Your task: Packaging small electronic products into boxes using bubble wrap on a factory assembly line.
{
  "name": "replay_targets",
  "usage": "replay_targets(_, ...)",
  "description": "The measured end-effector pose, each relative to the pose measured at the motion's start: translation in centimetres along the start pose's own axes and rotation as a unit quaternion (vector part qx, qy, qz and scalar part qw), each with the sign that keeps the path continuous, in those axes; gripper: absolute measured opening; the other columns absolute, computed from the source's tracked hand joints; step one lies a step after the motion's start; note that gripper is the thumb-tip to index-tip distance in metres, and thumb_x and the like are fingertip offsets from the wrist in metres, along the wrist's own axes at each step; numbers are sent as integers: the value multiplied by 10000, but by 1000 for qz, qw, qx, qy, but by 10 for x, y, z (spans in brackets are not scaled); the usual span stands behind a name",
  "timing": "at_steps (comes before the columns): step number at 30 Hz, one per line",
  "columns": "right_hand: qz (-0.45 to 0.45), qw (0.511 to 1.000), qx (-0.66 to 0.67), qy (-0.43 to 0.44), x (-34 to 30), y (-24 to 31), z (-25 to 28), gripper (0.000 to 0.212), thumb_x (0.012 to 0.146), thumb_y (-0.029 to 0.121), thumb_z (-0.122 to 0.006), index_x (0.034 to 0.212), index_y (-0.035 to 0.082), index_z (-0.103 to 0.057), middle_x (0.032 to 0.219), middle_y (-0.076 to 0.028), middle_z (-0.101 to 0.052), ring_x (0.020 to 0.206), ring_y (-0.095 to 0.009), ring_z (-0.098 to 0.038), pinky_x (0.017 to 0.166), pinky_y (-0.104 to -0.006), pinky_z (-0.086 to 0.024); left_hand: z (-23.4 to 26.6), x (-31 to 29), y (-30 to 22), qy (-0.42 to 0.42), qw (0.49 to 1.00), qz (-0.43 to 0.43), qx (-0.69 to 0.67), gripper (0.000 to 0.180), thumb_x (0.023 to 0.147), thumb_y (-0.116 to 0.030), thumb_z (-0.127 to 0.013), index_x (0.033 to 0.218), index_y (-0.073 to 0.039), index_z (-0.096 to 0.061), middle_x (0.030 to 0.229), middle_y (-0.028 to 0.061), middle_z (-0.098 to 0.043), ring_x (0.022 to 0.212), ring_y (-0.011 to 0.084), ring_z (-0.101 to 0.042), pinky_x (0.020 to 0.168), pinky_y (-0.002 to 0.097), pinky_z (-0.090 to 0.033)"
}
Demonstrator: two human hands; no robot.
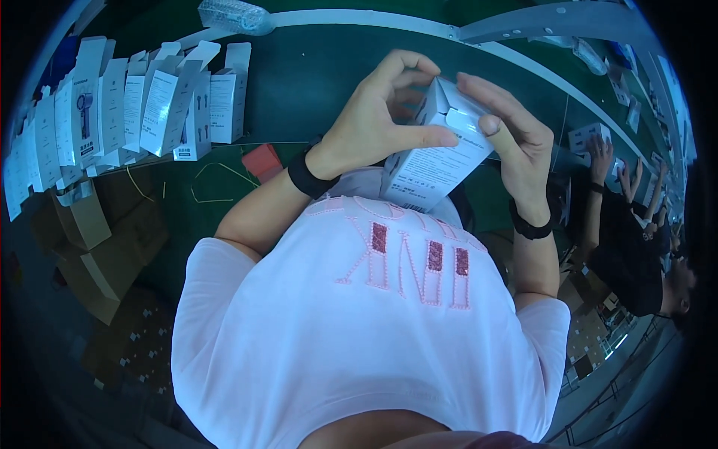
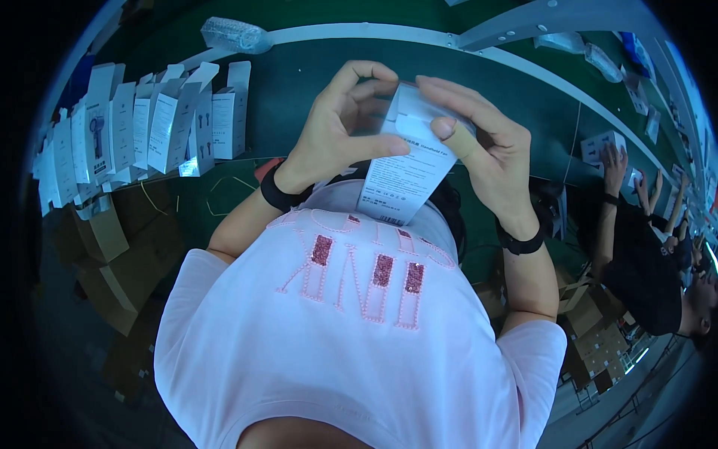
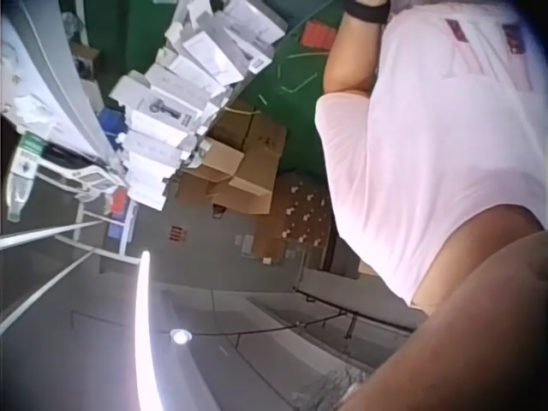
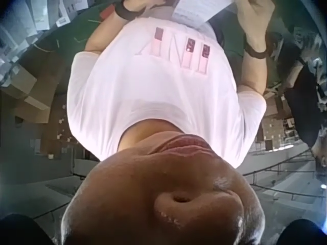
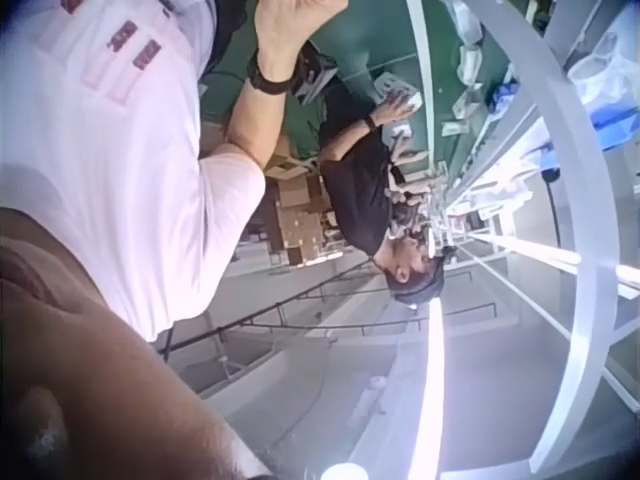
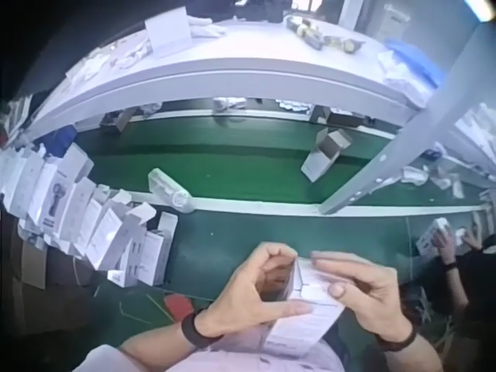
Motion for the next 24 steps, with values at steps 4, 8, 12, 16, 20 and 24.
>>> replay_targets(4, 75, 991, -110, -4, 3, -1, 9, 215, 899, 96, -611, 1083, 9, -680, 1089, -131, -670, 974, -177, -630, 824, -271, -496, -4, 7, 1, 29, 1000, 8, -2, 685, 697, -22, -803, 1268, -45, -424, 1182, 139, -557, 1038, 203, -587, 855, 314, -499)
replay_targets(8, 128, 975, -180, 18, 2, 1, 12, 218, 883, 87, -619, 1081, 19, -681, 1096, -133, -666, 996, -234, -638, 835, -306, -503, -8, 19, 11, 32, 998, 20, -47, 654, 705, -15, -794, 1255, -35, -441, 1192, 128, -554, 1040, 197, -586, 857, 304, -494)
replay_targets(12, 125, 955, -250, 101, -10, 3, 13, 322, 877, 227, -625, 1133, 33, -661, 1284, -201, -549, 1217, -339, -505, 1012, -422, -386, -20, 18, 17, 31, 998, 18, -51, 533, 734, -147, -810, 1170, -36, -525, 1127, 76, -577, 1025, 177, -580, 850, 313, -503)
replay_targets(16, 20, 983, -180, -38, -29, -27, 33, 570, 767, 232, -755, 1262, 52, -537, 1352, -215, -462, 1258, -315, -454, 1028, -414, -360, -26, 43, 43, 87, 990, 75, -85, 551, 795, -98, -743, 1266, -30, -465, 1201, 111, -563, 1052, 166, -566, 885, 294, -478)
replay_targets(20, -164, 977, 66, -122, -38, -102, 79, 404, 792, 115, -739, 1158, 26, -594, 1070, -89, -619, 967, -159, -584, 863, -301, -457, -10, 116, 73, 88, 985, 138, 61, 916, 829, -324, -714, 1474, -6, -146, 1420, 283, -345, 1273, 292, -428, 1054, 389, -352)
replay_targets(24, -185, 952, 168, -175, -60, -167, 128, 359, 785, 75, -738, 1121, 13, -627, 993, -55, -650, 902, -129, -604, 805, -271, -472, 76, 246, 126, -261, 849, -72, 455, 1233, 646, -545, -796, 1457, 70, -99, 1405, 352, -299, 1323, 407, -336, 1085, 426, -299)
Point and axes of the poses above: each hand's wrist, its own x-axis towards the middle knuckle, its own z-axis out of the back of the hand, y = z × x, the point moved 4 cm from there along x, towards the middle knuckle
